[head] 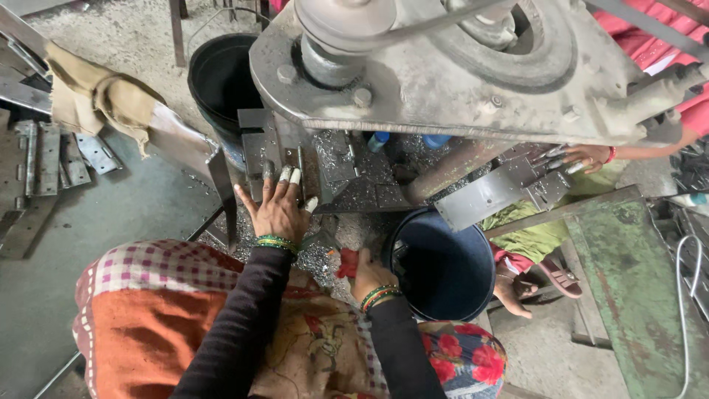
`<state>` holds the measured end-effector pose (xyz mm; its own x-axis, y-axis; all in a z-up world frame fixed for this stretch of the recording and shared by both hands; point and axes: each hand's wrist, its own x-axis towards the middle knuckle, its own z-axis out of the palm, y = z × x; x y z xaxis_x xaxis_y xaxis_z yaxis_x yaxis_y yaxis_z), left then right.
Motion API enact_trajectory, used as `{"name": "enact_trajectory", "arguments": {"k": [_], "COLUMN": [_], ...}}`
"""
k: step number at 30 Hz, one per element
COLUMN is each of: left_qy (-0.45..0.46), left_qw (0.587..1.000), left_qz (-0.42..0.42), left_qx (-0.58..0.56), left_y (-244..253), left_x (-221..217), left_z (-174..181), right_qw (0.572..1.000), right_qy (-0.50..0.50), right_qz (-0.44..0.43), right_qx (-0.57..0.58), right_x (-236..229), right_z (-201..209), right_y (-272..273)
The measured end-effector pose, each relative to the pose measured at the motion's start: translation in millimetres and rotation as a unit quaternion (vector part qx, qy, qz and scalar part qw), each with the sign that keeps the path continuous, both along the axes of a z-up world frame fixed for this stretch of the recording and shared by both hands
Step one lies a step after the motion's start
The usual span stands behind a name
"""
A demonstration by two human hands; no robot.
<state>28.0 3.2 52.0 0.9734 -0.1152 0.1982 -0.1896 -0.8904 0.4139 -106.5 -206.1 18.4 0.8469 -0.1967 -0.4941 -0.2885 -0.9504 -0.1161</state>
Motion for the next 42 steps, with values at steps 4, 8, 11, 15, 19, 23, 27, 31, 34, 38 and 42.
{"name": "enact_trajectory", "arguments": {"k": [4,8,11,15,19,23,27,31,34,38,42], "left_qy": [0.036,-0.063,-0.036,0.066,0.068,-0.087,-0.021,-0.063,-0.034,-0.018,-0.01], "left_qw": [0.998,0.997,0.996,0.998,0.998,0.984,0.999,0.996,0.999,1.0,0.999], "left_qz": [0.001,-0.014,-0.018,-0.005,0.005,-0.038,-0.016,-0.01,0.003,0.022,0.022], "left_qx": [0.047,-0.041,-0.079,0.005,0.001,-0.148,-0.039,-0.059,-0.01,-0.004,0.021], "left_y": [-2,2,5,6,1,-1,7,-2,-3,-11,-11], "left_x": [8,5,-4,3,6,17,14,15,21,30,39], "left_z": [-4,-7,-2,12,7,-3,-9,-1,1,-9,-18], "right_qw": [0.999,0.997,0.993,0.998,0.999,0.999,0.992,0.998,0.999,0.998,0.999], "right_qy": [0.014,-0.007,-0.086,0.045,-0.005,0.002,0.027,-0.036,-0.012,-0.027,0.004], "right_qz": [-0.042,-0.07,-0.062,-0.035,-0.021,-0.007,-0.116,-0.047,-0.04,-0.034,-0.048], "right_qx": [0.01,0.044,0.044,0.03,-0.025,-0.043,0.036,-0.001,0.007,-0.035,-0.012], "right_x": [5,0,-14,12,-2,0,-10,-7,2,-6,-8], "right_z": [-22,-74,-81,-36,5,-11,-43,-34,-8,1,-41], "right_y": [2,2,0,-5,-1,10,13,5,1,-3,7]}}
